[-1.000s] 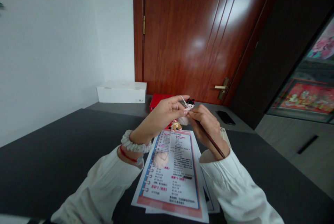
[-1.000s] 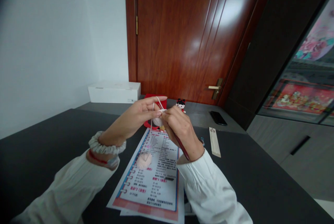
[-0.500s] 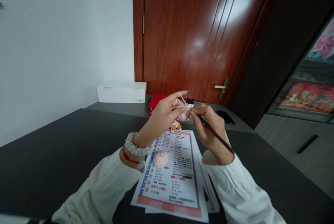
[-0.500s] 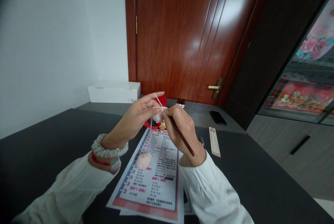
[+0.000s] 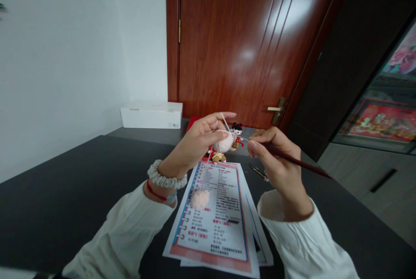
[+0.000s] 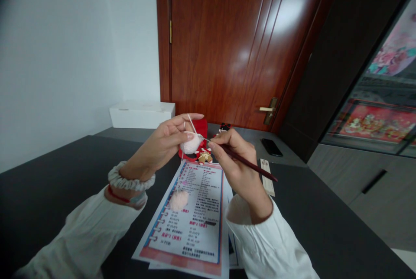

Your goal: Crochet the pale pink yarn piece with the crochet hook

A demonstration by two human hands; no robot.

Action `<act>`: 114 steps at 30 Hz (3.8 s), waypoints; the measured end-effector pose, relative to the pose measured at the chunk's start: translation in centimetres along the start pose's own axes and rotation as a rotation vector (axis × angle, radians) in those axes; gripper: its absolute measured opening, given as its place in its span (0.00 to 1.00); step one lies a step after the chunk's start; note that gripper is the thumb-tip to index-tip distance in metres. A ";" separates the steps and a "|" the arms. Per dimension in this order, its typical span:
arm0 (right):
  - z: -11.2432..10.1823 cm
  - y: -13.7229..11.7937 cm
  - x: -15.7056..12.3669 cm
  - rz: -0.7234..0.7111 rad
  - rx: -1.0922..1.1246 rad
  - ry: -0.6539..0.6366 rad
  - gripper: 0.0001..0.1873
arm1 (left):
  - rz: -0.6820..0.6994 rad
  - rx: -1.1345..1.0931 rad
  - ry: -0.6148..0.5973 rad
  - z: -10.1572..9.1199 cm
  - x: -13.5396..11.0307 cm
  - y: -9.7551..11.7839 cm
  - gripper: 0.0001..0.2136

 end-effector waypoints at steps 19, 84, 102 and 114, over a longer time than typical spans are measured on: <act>2.0 1.1 0.5 -0.084 0.046 0.084 0.06 | -0.097 -0.150 -0.026 1.8 0.4 -0.2 0.22; 1.5 -0.8 0.3 -0.113 -0.293 -0.081 0.06 | 0.148 0.590 0.258 1.1 -0.5 2.1 0.16; 2.3 0.2 -0.5 -0.647 -0.509 -0.233 0.10 | -0.208 -0.222 0.049 1.7 0.3 -0.8 0.16; 1.1 -0.8 0.0 -0.153 -0.220 -0.031 0.06 | -0.006 0.070 0.083 0.7 0.1 0.2 0.15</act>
Point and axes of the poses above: each hand's wrist, its own x-axis towards the middle knuckle, its own z-axis out of the palm, y = z × x, the point moved 5 cm from there along x, towards the middle knuckle, and after that the axes turned 11 degrees about -z, right-handed, at the moved point
